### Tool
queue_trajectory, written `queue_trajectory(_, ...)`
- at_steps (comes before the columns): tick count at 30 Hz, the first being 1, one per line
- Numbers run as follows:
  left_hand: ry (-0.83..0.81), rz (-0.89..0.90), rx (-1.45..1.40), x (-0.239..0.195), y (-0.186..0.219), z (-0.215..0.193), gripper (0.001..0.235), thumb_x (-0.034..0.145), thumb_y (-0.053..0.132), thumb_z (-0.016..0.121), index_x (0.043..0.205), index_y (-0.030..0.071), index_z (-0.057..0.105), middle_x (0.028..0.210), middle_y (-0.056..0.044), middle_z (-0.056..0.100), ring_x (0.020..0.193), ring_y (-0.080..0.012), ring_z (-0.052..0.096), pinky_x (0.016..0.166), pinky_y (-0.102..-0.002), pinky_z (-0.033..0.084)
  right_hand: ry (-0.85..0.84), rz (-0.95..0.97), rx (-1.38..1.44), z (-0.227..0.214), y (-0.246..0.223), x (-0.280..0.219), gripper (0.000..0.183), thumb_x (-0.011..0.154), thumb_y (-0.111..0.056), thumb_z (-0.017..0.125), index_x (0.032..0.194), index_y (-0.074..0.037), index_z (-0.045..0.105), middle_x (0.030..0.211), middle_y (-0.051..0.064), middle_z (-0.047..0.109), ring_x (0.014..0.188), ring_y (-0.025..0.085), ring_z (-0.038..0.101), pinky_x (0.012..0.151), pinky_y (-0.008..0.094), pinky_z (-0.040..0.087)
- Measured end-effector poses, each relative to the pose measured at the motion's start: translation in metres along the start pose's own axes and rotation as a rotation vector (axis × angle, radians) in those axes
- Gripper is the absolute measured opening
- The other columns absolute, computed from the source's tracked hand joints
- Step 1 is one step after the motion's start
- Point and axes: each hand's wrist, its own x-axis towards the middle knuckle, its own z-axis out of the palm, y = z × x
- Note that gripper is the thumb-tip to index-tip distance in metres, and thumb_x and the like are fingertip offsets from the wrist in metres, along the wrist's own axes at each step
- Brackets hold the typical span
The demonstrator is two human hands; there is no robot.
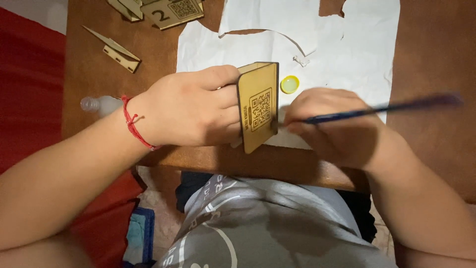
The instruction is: The person paints the edges and surfaces of small wooden blocks with a QR code and numbers using a paintbrush and yellow paint. They pick up a block, apply paint to the edges and face, and place it back on the table among other similar blocks.
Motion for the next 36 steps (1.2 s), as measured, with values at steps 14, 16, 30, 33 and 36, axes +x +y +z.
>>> queue_trajectory(14,-0.016,0.097,-0.069,0.008,0.000,-0.004,0.023,0.103,0.012,0.053,0.084,0.015,0.065,0.102,-0.004,0.066,0.113,-0.0249,0.062,0.101,-0.033,0.052,0.266,-0.179,-0.385,-0.010,0.006,-0.003,0.025,0.105,-0.010,0.050,0.090,0.004,0.063,0.079,0.020,0.067,0.069,0.033,0.064,0.066,0.042,0.053)
queue_trajectory(16,-0.063,0.113,-0.054,0.006,0.000,-0.007,0.023,0.102,0.010,0.054,0.084,0.018,0.066,0.104,-0.003,0.066,0.112,-0.0255,0.062,0.106,-0.035,0.050,0.238,-0.196,-0.405,-0.012,0.007,-0.007,0.021,0.105,-0.010,0.048,0.096,0.005,0.061,0.080,0.021,0.066,0.068,0.035,0.062,0.063,0.044,0.052)
queue_trajectory(30,-0.030,0.035,0.054,-0.017,-0.017,-0.027,0.031,0.106,0.006,0.044,0.076,0.014,0.048,0.076,-0.001,0.057,0.079,-0.0211,0.056,0.092,-0.036,0.052,-0.095,-0.088,-0.071,0.016,-0.005,-0.010,0.015,0.091,-0.022,0.070,0.099,-0.011,0.064,0.094,0.012,0.065,0.073,0.032,0.061,0.058,0.045,0.048)
queue_trajectory(33,0.052,0.009,0.080,-0.025,-0.026,-0.040,0.030,0.108,0.011,0.044,0.083,0.015,0.060,0.080,-0.003,0.067,0.089,-0.0231,0.068,0.105,-0.040,0.046,0.087,-0.160,0.162,0.021,-0.004,-0.022,0.013,0.088,-0.021,0.066,0.097,-0.011,0.066,0.094,0.010,0.068,0.075,0.028,0.068,0.065,0.040,0.053)
queue_trajectory(36,0.148,0.008,-0.008,-0.032,-0.025,-0.050,0.035,0.107,0.029,0.040,0.089,0.013,0.065,0.092,-0.008,0.073,0.095,-0.0261,0.069,0.095,-0.043,0.050,0.245,-0.017,0.265,0.007,-0.006,-0.042,0.025,0.086,-0.028,0.057,0.102,-0.011,0.066,0.090,0.006,0.072,0.071,0.025,0.066,0.078,0.039,0.056)
